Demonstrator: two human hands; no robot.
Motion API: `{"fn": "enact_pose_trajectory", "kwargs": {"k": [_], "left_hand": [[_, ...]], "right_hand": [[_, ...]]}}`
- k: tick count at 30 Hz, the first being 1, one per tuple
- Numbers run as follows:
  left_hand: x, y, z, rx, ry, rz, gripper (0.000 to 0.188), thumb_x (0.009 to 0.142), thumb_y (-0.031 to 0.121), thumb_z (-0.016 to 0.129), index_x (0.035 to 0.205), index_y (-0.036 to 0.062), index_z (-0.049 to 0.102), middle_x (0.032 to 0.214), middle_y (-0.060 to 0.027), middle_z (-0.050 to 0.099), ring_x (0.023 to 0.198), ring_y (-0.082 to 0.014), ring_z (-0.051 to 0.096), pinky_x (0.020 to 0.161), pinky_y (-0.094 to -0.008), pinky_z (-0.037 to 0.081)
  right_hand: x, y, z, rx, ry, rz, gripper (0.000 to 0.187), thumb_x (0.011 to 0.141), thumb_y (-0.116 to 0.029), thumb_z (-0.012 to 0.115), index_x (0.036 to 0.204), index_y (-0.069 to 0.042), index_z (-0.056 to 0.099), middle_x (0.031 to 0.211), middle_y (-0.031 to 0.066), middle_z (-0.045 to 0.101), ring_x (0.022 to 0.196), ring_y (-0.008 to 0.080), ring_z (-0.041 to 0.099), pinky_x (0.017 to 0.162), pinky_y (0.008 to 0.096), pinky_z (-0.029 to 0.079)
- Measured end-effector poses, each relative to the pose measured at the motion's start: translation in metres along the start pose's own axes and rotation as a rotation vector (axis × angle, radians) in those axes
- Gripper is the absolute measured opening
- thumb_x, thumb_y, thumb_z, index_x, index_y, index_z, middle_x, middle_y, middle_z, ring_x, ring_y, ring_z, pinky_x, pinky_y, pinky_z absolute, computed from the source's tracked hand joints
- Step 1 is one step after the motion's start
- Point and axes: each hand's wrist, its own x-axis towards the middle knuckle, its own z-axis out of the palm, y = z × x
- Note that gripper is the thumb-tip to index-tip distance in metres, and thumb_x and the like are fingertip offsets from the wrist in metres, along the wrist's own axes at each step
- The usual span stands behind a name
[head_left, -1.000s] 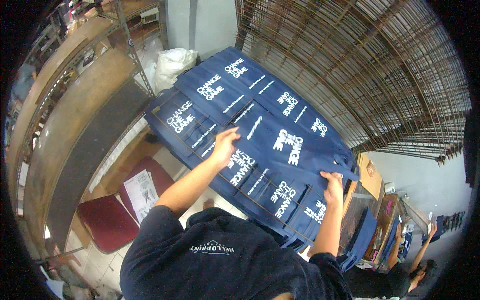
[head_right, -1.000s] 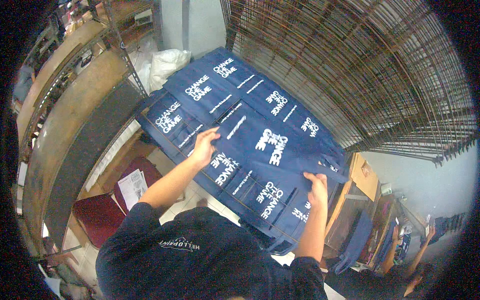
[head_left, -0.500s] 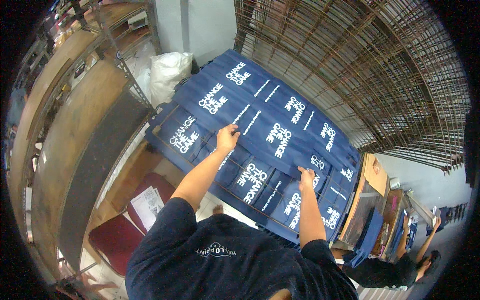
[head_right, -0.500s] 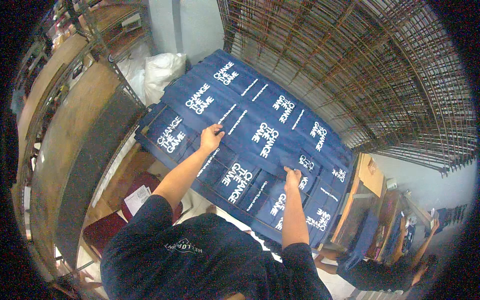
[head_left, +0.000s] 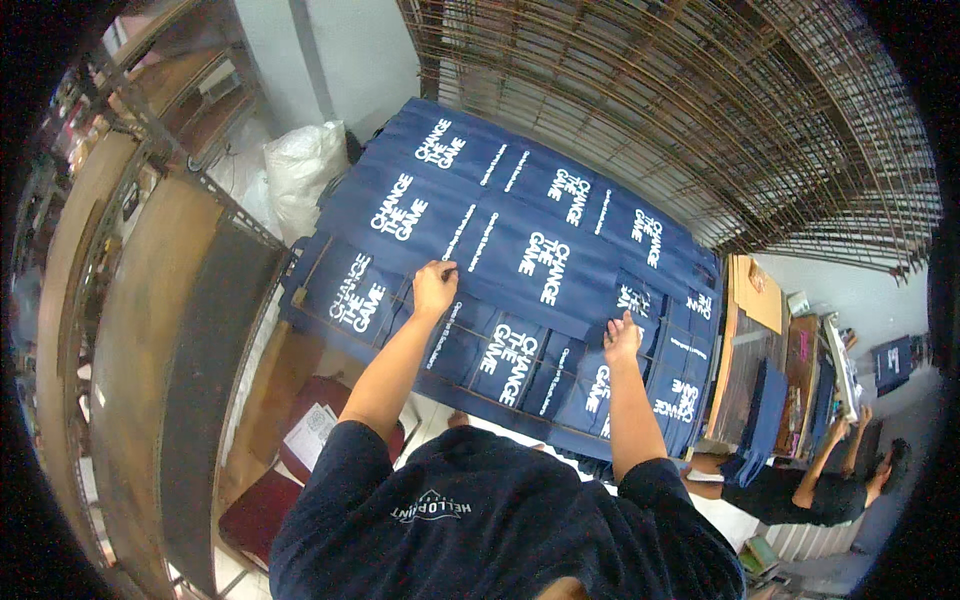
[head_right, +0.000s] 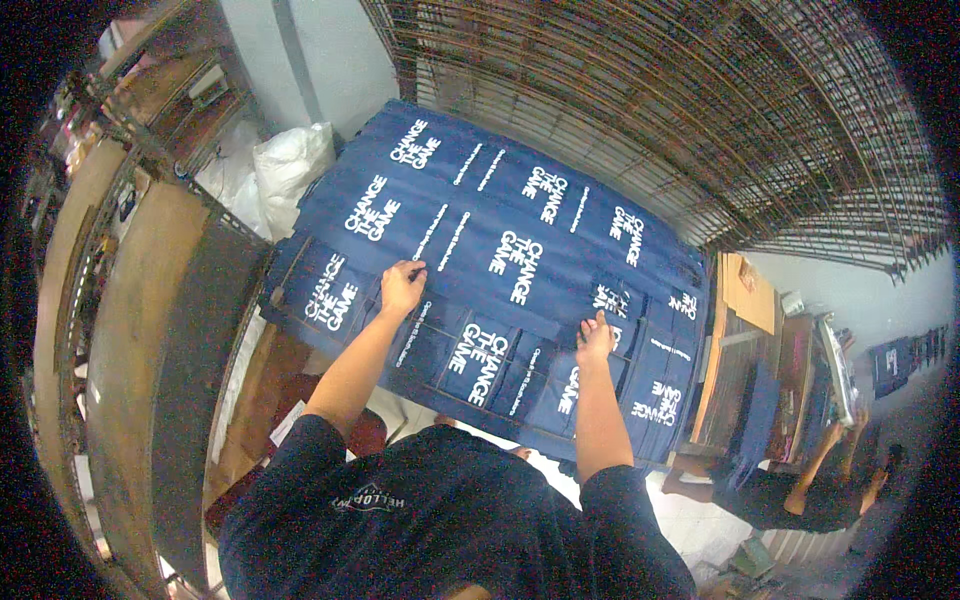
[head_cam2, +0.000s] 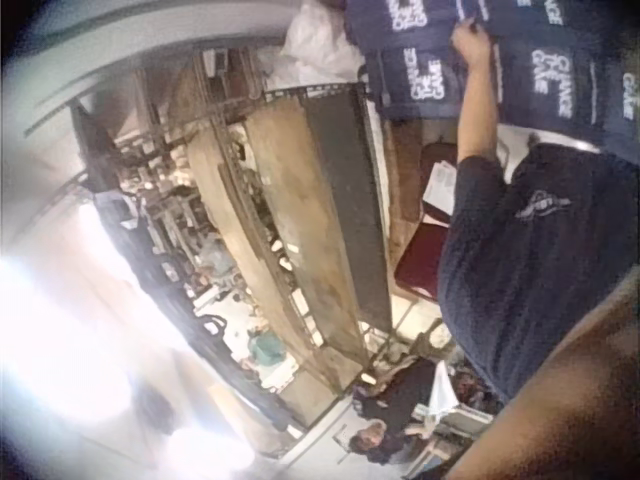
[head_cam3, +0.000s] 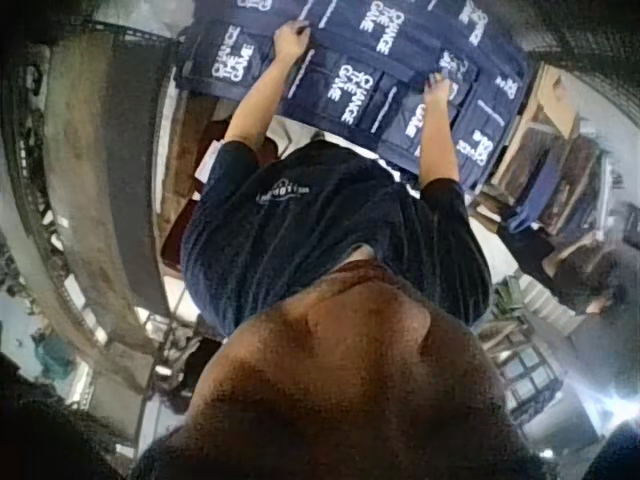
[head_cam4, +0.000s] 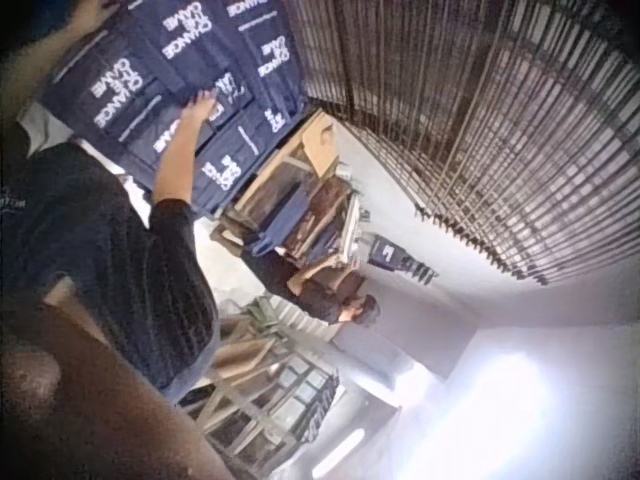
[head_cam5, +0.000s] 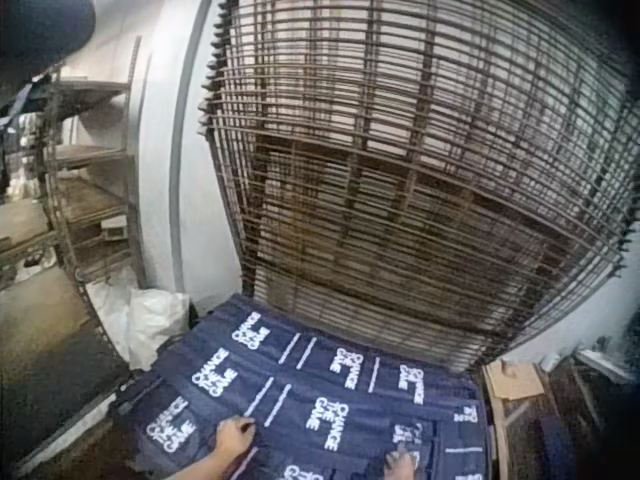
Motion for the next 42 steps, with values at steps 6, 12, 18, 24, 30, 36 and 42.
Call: {"fn": "enact_pose_trajectory", "kwargs": {"k": [6, 12, 18, 24, 30, 36, 42], "left_hand": [[0.002, 0.001, -0.001, 0.022, -0.01, 0.031, 0.018, 0.073, 0.012, 0.064, 0.089, 0.0033, 0.066, 0.084, -0.0145, 0.063, 0.074, -0.027, 0.063, 0.068, -0.0348, 0.049], [0.003, -0.002, 0.001, 0.046, 0.016, 0.054, 0.02, 0.072, 0.012, 0.065, 0.09, 0.0032, 0.066, 0.085, -0.0142, 0.061, 0.074, -0.0276, 0.061, 0.068, -0.0356, 0.048], [-0.003, 0.012, -0.01, 0.173, 0.121, 0.154, 0.025, 0.072, 0.015, 0.067, 0.095, 0.0045, 0.063, 0.091, -0.0122, 0.06, 0.08, -0.0264, 0.059, 0.072, -0.0348, 0.047], [-0.039, 0.022, -0.038, 0.068, 0.071, 0.127, 0.027, 0.074, 0.017, 0.065, 0.097, 0.005, 0.061, 0.093, -0.0103, 0.057, 0.083, -0.0269, 0.054, 0.075, -0.0362, 0.043], [-0.106, 0.016, -0.063, 0.02, 0.023, 0.14, 0.027, 0.075, 0.016, 0.065, 0.098, 0.0033, 0.061, 0.09, -0.0101, 0.057, 0.079, -0.0231, 0.054, 0.07, -0.0328, 0.043], [-0.139, 0.043, -0.095, -0.041, -0.079, 0.074, 0.024, 0.076, 0.012, 0.065, 0.097, 0.0039, 0.061, 0.093, -0.0077, 0.057, 0.078, -0.0181, 0.054, 0.064, -0.0298, 0.044], [-0.14, 0.079, -0.115, -0.052, -0.055, 0.068, 0.027, 0.077, 0.009, 0.064, 0.102, 0.0025, 0.06, 0.091, -0.0057, 0.056, 0.077, -0.0136, 0.052, 0.061, -0.0251, 0.045]], "right_hand": [[-0.001, -0.002, -0.008, 0.083, 0.004, 0.003, 0.016, 0.081, -0.022, 0.062, 0.085, -0.015, 0.048, 0.066, -0.0015, 0.049, 0.064, 0.0147, 0.053, 0.057, 0.0332, 0.038], [-0.001, 0.001, -0.007, 0.055, 0.057, -0.034, 0.02, 0.078, -0.018, 0.063, 0.083, -0.015, 0.044, 0.062, -0.0021, 0.049, 0.059, 0.0137, 0.052, 0.051, 0.0301, 0.037], [-0.015, -0.014, -0.007, -0.003, 0.133, 0.1, 0.031, 0.078, -0.019, 0.065, 0.102, -0.012, 0.046, 0.06, -0.0014, 0.048, 0.051, 0.0124, 0.049, 0.044, 0.0277, 0.036], [-0.039, -0.03, -0.041, -0.013, 0.177, -0.165, 0.049, 0.079, -0.019, 0.064, 0.121, -0.012, 0.041, 0.059, -0.0019, 0.046, 0.047, 0.0104, 0.044, 0.04, 0.0247, 0.032], [-0.026, -0.032, -0.12, 0.029, 0.352, -0.257, 0.035, 0.081, -0.015, 0.059, 0.113, -0.013, 0.046, 0.063, -0.0021, 0.049, 0.046, 0.0087, 0.043, 0.038, 0.0223, 0.03], [-0.025, -0.047, -0.196, 0.142, 0.467, -0.385, 0.031, 0.08, -0.013, 0.06, 0.109, -0.012, 0.049, 0.065, -0.0014, 0.049, 0.047, 0.0075, 0.043, 0.038, 0.0228, 0.032], [-0.001, -0.066, -0.299, 0.102, 0.703, -0.536, 0.031, 0.078, -0.014, 0.064, 0.106, -0.011, 0.053, 0.074, 0.001, 0.052, 0.057, 0.0096, 0.048, 0.046, 0.0234, 0.04]]}}
